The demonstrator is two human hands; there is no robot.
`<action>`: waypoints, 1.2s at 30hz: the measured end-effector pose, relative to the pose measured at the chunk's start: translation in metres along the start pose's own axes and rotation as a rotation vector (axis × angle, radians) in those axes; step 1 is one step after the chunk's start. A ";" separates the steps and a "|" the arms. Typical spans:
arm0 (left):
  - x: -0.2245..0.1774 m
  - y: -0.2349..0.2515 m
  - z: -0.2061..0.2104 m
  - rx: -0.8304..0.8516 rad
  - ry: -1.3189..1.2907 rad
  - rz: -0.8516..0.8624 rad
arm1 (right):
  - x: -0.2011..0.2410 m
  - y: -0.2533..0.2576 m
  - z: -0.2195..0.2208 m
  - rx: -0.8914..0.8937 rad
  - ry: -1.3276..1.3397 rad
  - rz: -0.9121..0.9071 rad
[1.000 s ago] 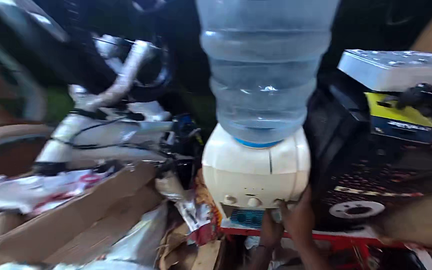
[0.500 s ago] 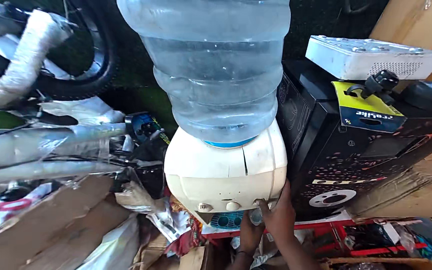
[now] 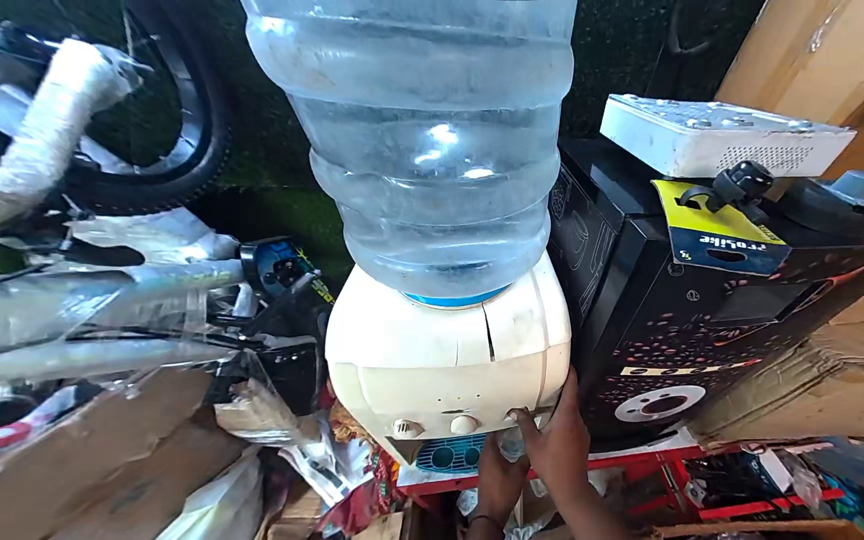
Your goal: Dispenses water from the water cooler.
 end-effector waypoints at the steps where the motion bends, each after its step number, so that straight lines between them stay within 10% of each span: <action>1: 0.001 0.000 0.000 -0.002 -0.004 0.000 | 0.000 0.000 0.000 -0.002 -0.003 -0.001; 36: 0.002 -0.003 -0.003 -0.042 -0.070 0.067 | -0.001 0.000 0.000 0.007 -0.033 0.032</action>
Point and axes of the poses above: each hand's wrist, its own y-axis towards the middle knuckle, its own z-axis out of the palm, x = y × z, the point moved 3 cm from there along y, towards the middle knuckle, and after that the axes turned 10 degrees about z, right-handed, at the moved point
